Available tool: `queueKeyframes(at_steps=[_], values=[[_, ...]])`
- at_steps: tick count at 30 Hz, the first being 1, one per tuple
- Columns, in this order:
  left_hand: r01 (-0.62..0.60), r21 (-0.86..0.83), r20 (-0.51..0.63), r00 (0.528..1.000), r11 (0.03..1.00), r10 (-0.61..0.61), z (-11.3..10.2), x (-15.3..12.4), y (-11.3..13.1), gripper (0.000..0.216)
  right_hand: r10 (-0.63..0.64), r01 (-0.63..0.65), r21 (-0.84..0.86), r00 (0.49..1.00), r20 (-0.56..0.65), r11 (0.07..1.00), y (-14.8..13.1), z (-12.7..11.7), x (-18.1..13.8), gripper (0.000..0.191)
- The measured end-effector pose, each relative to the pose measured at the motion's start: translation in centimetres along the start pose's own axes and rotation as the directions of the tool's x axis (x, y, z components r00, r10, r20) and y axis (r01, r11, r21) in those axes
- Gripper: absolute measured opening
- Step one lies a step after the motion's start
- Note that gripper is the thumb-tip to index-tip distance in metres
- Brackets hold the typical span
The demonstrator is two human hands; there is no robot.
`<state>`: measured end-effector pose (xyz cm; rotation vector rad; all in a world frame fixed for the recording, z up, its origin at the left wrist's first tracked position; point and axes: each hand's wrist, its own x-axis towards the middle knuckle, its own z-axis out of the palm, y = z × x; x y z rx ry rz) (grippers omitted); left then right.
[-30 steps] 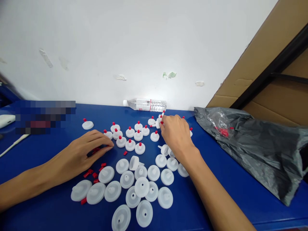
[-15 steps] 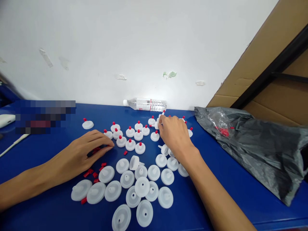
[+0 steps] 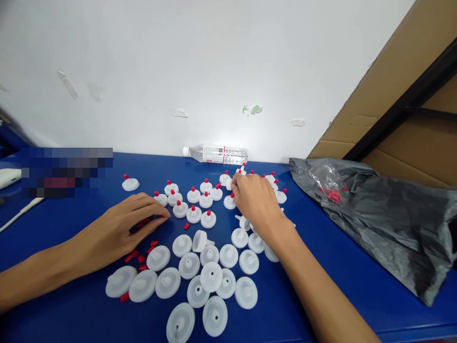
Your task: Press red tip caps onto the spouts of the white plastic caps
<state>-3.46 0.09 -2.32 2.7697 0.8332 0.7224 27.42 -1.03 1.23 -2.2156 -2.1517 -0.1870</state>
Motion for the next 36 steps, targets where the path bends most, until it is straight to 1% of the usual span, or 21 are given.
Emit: queueKeyframes(at_steps=[9, 14, 18, 22, 26, 36], values=[[-0.001, -0.002, -0.011, 1.0, 1.0, 0.001, 0.18, -0.07, -0.01, 0.025, -0.006, 0.006, -0.021, 1.0, 0.015, 1.0, -0.38, -0.32, -0.16, 0.022], [-0.014, 0.003, -0.023, 1.0, 1.0, 0.014, 0.22, 0.01, -0.06, 0.028, -0.005, 0.005, -0.048, 1.0, 0.014, 0.999, -0.6, -0.62, -0.19, 0.032], [-0.014, 0.006, -0.025, 1.0, 1.0, 0.014, 0.22, -0.04, -0.07, 0.028, -0.02, 0.021, -0.055, 1.0, 0.021, 0.998, -0.63, -0.76, -0.15, 0.033], [-0.007, -0.003, -0.022, 1.0, 1.0, 0.007, 0.17, -0.12, -0.04, 0.025, -0.029, 0.03, -0.046, 0.999, 0.028, 0.998, -0.57, -0.73, -0.08, 0.032], [-0.007, -0.006, -0.026, 1.0, 1.0, 0.007, 0.19, -0.1, -0.05, 0.027, -0.03, 0.031, -0.031, 0.999, 0.03, 0.999, -0.54, -0.69, -0.13, 0.031], [0.002, 0.004, -0.01, 1.0, 1.0, -0.002, 0.14, -0.08, 0.01, 0.027, -0.067, 0.068, -0.018, 0.996, 0.056, 0.998, -0.41, -0.57, -0.12, 0.038]])
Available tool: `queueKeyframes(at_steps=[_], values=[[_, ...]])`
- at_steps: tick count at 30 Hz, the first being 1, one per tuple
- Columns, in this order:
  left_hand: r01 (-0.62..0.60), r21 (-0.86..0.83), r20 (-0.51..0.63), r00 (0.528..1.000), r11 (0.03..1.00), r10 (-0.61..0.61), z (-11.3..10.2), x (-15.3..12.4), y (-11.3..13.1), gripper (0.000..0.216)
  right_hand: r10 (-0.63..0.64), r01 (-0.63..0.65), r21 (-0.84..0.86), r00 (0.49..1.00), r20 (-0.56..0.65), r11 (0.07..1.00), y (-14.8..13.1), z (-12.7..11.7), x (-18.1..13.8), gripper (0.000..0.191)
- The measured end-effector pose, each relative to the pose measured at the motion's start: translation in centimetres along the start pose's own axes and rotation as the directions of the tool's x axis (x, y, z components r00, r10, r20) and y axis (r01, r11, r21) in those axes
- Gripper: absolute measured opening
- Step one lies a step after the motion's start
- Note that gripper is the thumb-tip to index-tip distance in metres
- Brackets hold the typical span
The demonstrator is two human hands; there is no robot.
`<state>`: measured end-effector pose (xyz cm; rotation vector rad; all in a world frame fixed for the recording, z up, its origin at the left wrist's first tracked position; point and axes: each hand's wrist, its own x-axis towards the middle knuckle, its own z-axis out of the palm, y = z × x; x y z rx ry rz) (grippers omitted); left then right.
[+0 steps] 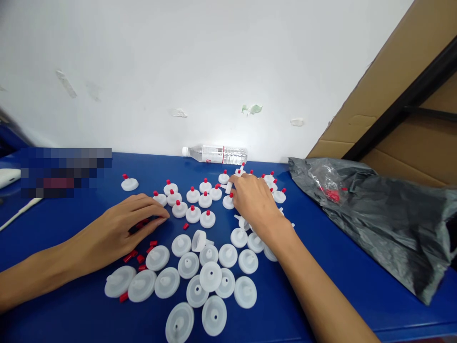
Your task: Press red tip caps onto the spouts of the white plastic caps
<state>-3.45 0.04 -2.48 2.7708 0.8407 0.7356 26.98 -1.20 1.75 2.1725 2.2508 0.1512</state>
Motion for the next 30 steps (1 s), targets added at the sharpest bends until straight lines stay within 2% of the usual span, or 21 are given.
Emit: queueKeyframes(at_steps=[13, 23, 30], values=[[-0.004, -0.018, -0.018, 1.0, 1.0, 0.004, 0.05, 0.06, -0.06, 0.025, -0.009, 0.009, -0.015, 1.0, -0.013, 1.0, 0.06, 0.13, 0.19, 0.034], [-0.016, -0.005, -0.016, 1.0, 1.0, 0.016, 0.14, 0.11, -0.08, 0.025, -0.041, 0.041, -0.017, 0.999, -0.006, 0.999, -0.11, -0.01, -0.05, 0.054], [-0.002, 0.0, -0.007, 1.0, 1.0, 0.002, 0.0, 0.06, -0.03, 0.028, -0.045, 0.045, -0.018, 0.999, -0.009, 0.999, 0.07, 0.15, 0.06, 0.047]])
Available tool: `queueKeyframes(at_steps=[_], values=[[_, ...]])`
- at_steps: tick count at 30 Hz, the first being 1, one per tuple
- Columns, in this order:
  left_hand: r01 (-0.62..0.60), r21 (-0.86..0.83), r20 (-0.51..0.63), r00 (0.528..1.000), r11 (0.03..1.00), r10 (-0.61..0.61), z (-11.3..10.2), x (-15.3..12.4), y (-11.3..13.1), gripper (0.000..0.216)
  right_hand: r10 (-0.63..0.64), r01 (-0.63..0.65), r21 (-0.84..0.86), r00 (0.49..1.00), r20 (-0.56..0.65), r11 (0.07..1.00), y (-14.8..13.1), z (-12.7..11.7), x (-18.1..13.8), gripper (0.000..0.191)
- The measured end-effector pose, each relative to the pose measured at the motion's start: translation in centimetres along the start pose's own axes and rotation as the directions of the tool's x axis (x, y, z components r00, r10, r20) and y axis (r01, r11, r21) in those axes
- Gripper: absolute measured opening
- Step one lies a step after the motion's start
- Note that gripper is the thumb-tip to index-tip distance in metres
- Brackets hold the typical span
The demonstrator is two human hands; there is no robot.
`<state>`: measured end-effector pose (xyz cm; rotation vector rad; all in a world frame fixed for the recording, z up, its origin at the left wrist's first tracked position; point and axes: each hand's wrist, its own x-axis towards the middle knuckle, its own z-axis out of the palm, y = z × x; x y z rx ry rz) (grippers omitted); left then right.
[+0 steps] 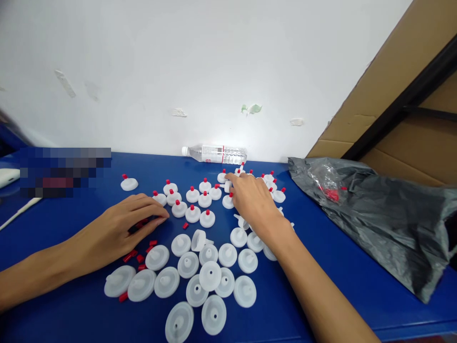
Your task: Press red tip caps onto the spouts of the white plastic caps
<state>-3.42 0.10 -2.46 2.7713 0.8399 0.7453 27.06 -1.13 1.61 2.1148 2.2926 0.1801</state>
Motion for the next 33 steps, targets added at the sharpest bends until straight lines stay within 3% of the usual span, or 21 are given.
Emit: queueKeyframes(at_steps=[18, 33], values=[[-0.006, -0.012, 0.009, 1.0, 1.0, 0.006, 0.08, -0.06, -0.02, 0.022, 0.01, -0.01, -0.009, 1.0, 0.001, 1.0, 0.06, 0.24, 0.05, 0.045], [-0.016, 0.025, 0.008, 1.0, 1.0, 0.015, 0.11, -0.12, -0.07, 0.03, 0.003, -0.003, -0.001, 1.0, 0.024, 1.0, 0.18, 0.78, 0.12, 0.049]])
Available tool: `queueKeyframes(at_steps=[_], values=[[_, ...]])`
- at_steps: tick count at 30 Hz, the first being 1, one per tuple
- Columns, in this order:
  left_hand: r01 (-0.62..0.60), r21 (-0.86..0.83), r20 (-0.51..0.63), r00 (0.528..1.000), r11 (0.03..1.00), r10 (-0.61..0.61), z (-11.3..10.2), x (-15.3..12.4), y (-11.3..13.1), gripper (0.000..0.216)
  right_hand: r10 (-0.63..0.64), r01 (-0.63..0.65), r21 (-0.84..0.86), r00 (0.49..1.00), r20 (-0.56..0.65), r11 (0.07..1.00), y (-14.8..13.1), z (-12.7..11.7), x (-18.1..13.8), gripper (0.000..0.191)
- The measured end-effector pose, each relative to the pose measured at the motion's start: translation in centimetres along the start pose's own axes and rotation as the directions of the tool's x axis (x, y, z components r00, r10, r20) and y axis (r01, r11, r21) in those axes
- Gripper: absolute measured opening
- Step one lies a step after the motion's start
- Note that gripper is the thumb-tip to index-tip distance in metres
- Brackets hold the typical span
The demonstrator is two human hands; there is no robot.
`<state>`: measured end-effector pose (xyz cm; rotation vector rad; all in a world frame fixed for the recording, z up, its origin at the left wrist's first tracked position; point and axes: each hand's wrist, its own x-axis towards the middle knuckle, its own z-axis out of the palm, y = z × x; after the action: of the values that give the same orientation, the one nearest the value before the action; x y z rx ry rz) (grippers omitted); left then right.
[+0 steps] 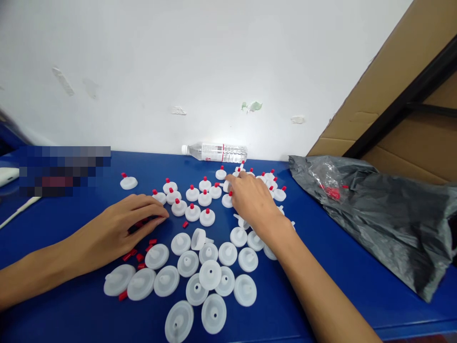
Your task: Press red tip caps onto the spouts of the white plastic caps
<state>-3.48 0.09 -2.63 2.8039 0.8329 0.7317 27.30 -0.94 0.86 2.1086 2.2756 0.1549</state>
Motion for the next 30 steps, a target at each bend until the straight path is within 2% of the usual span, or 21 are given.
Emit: queueKeyframes(at_steps=[16, 23, 30], values=[[-0.004, -0.018, -0.006, 1.0, 1.0, 0.004, 0.1, -0.04, -0.12, 0.027, 0.0, 0.0, -0.013, 1.0, 0.0, 1.0, -0.43, -0.46, -0.25, 0.045], [0.011, -0.013, -0.011, 1.0, 1.0, -0.011, 0.26, -0.13, -0.18, 0.029, 0.0, 0.001, -0.025, 1.0, 0.018, 1.0, -0.36, -0.69, -0.29, 0.06], [0.012, 0.009, -0.036, 0.999, 1.0, -0.011, 0.26, -0.1, -0.18, 0.032, 0.0, 0.0, -0.031, 1.0, 0.013, 1.0, -0.29, -0.49, -0.15, 0.059]])
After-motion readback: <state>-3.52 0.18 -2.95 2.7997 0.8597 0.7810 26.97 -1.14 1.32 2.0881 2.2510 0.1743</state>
